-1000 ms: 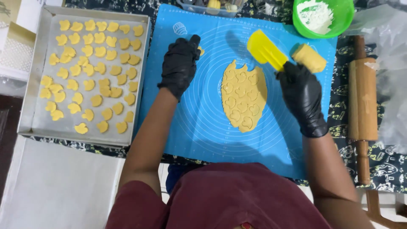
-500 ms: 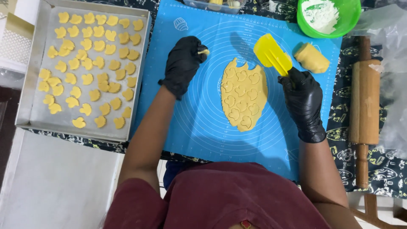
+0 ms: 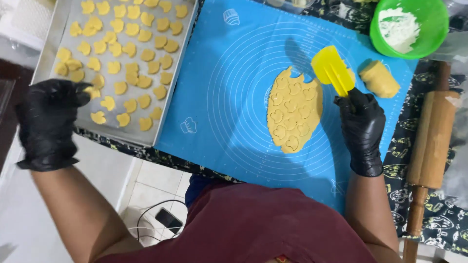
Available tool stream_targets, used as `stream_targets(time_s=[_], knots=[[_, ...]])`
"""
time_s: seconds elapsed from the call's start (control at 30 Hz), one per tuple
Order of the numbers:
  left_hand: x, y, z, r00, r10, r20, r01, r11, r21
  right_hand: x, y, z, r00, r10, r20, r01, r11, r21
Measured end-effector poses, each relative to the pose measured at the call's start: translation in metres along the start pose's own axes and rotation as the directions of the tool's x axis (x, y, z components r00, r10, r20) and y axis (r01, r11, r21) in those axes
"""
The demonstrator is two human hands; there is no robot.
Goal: Rolling dough with a rolling pin and removing excess scraps from around cut-out shapes on a silicone mat
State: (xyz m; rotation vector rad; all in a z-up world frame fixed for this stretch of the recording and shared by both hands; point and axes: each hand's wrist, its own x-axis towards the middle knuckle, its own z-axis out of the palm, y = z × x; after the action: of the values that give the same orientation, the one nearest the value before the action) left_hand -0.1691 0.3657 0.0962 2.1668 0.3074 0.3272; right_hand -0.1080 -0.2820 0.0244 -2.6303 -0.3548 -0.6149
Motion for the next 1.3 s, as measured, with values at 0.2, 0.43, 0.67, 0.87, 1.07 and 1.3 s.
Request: stream_targets(time_s=[0.2, 0.43, 0.67, 0.87, 1.07, 1.3], knots=[[0.005, -0.001, -0.002, 0.993, -0.088, -0.078, 0.081, 0.993, -0.087, -0.004, 0.015, 0.009, 0.997, -0.057, -0.048, 0.054, 0.997, -0.064], [0.002, -0.006, -0.004, 0.96, -0.217, -0.176, 0.176, 0.958, -0.225, -0.001, 0.005, 0.001, 0.999, -0.013, -0.044, 0.01, 0.998, -0.062], [0.003, -0.012, -0.004, 0.924, -0.322, -0.206, 0.23, 0.899, -0.373, 0.012, -0.004, -0.026, 0.92, 0.337, 0.2, -0.372, 0.912, 0.174], [-0.004, 0.038, 0.023, 0.918, 0.377, -0.12, -0.35, 0.915, 0.2, -0.015, 0.028, -0.009, 0.97, 0.185, 0.157, -0.155, 0.971, -0.182], [-0.005, 0.132, 0.126, 0.89, 0.442, -0.113, -0.42, 0.891, 0.175, -0.03, 0.059, 0.03, 0.983, 0.109, 0.144, -0.075, 0.972, -0.224], [-0.036, 0.164, 0.25, 0.95, 0.139, 0.278, 0.031, 0.847, -0.53, -0.026, 0.053, 0.011, 0.956, 0.073, 0.283, -0.046, 0.994, -0.099]])
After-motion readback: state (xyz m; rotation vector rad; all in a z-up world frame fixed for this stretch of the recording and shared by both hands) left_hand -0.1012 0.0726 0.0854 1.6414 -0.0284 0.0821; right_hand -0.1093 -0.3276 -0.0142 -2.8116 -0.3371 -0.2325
